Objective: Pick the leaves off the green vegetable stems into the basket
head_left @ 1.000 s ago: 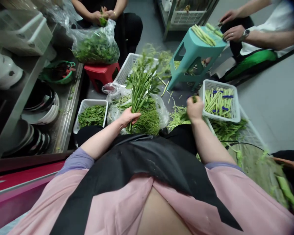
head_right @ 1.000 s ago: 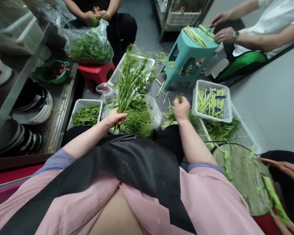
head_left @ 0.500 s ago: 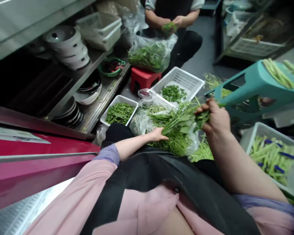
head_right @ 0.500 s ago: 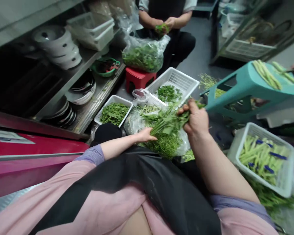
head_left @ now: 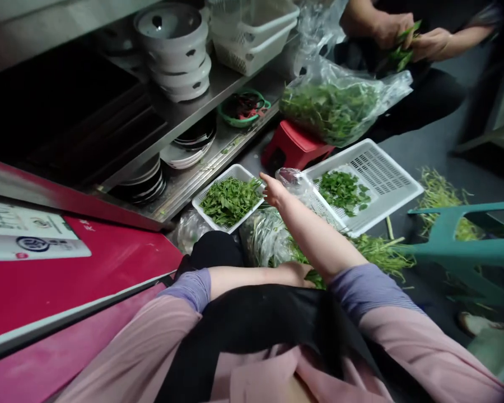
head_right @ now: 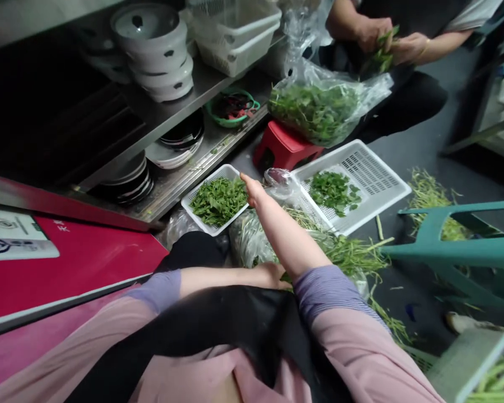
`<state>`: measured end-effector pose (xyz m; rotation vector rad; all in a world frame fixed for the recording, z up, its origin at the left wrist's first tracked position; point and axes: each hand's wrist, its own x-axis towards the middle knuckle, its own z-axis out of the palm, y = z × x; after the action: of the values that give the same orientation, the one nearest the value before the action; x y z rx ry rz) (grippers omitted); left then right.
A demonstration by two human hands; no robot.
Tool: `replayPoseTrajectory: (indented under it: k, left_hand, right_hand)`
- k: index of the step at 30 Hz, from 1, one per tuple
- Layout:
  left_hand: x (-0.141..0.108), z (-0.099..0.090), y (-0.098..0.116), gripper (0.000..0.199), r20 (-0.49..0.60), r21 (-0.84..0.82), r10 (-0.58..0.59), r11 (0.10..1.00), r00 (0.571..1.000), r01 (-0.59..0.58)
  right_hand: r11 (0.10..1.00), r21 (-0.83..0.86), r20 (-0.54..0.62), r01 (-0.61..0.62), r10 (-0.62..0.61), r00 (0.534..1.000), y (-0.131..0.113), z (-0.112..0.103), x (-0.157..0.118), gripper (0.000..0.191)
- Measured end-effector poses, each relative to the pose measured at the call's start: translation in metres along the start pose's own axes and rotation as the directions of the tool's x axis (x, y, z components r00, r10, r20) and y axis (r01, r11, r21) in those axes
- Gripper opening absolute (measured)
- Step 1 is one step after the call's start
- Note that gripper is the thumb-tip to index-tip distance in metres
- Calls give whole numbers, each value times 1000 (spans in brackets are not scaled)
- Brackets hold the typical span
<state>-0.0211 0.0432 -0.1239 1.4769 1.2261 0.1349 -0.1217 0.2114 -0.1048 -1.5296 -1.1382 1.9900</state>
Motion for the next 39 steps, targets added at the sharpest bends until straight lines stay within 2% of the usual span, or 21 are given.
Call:
replayPoseTrajectory:
  k: [3,5,6,7,8,10,12,13,15,18,21,24,26,28,30,31,33,35,36,37,39]
  left_hand:
    - [3,-4,0,51,-54,-60,5,998,999,-8]
    - [3,-8,1,47,-58,-209,13,978,998,-25]
    - [2,-11,2,43,-47,-311,13,950,999,-27]
    - [0,-13,3,39,-29,-415,11,910,1000,-22]
    - [-3,-16,4,34,-14,-507,24,862,1000,-28]
    - [-9,-21,6,26,-3,-655,107,751,994,-83]
    - [-14,-26,10,32,44,-754,207,649,977,-104]
    - [-16,-27,13,37,80,-784,236,615,969,-85]
    - [-19,-27,19,45,147,-818,277,573,949,-41]
    - [-28,-20,32,44,213,-832,338,555,917,-11]
    - [-40,-11,45,42,268,-815,385,579,883,-5]
    - [-51,-7,55,41,301,-780,402,625,865,-19]
    - [-57,-6,58,40,307,-757,406,653,861,-38]
    - [-62,-5,60,40,311,-734,403,677,861,-52]
    - [-67,-4,62,41,310,-709,389,703,868,-62]
    - [-69,-3,64,43,304,-695,377,716,875,-66]
    - [-74,-1,67,45,287,-669,351,739,891,-75]
    - [-79,1,71,45,264,-638,326,765,908,-89]
    - [-82,2,72,45,249,-621,315,777,916,-99]
    - [-84,3,74,44,235,-604,305,789,923,-107]
    - [-88,3,77,45,216,-579,297,806,930,-123]
  right_hand:
    - [990,-137,8,27,-26,1000,-5,-12,-12,32]
    - [969,-128,58,210,-204,977,-16,-42,-39,25]
    - [932,-115,51,344,-341,939,-22,-65,-59,23]
    - [867,-116,8,485,-488,873,-28,-92,-83,22]
    - [780,-158,-72,605,-620,781,-30,-122,-109,22]
    - [633,-336,-270,698,-774,572,-25,-187,-168,19]
    - [583,-538,-416,609,-812,410,-3,-245,-227,17]
    - [581,-622,-455,525,-814,362,13,-268,-253,16]
    - [566,-743,-471,357,-821,323,47,-300,-296,14]
    - [472,-841,-400,264,-872,283,86,-315,-338,15]
    - [382,-881,-354,280,-924,146,104,-306,-363,17]
    - [403,-853,-424,332,-906,8,109,-299,-379,19]
    - [471,-788,-526,396,-850,-35,111,-302,-386,18]
    - [551,-674,-646,492,-763,-32,116,-309,-390,18]
    - [613,-491,-761,619,-648,38,121,-314,-395,22]
    - [630,-376,-801,680,-589,102,124,-314,-398,25]
    - [643,-135,-819,754,-501,280,127,-311,-403,35]
    - [655,61,-752,753,-466,466,128,-302,-408,46]
    - [662,127,-707,738,-461,535,128,-297,-409,49]
    - [670,168,-668,723,-463,583,127,-292,-410,50]
    - [676,197,-626,710,-471,622,125,-283,-409,50]
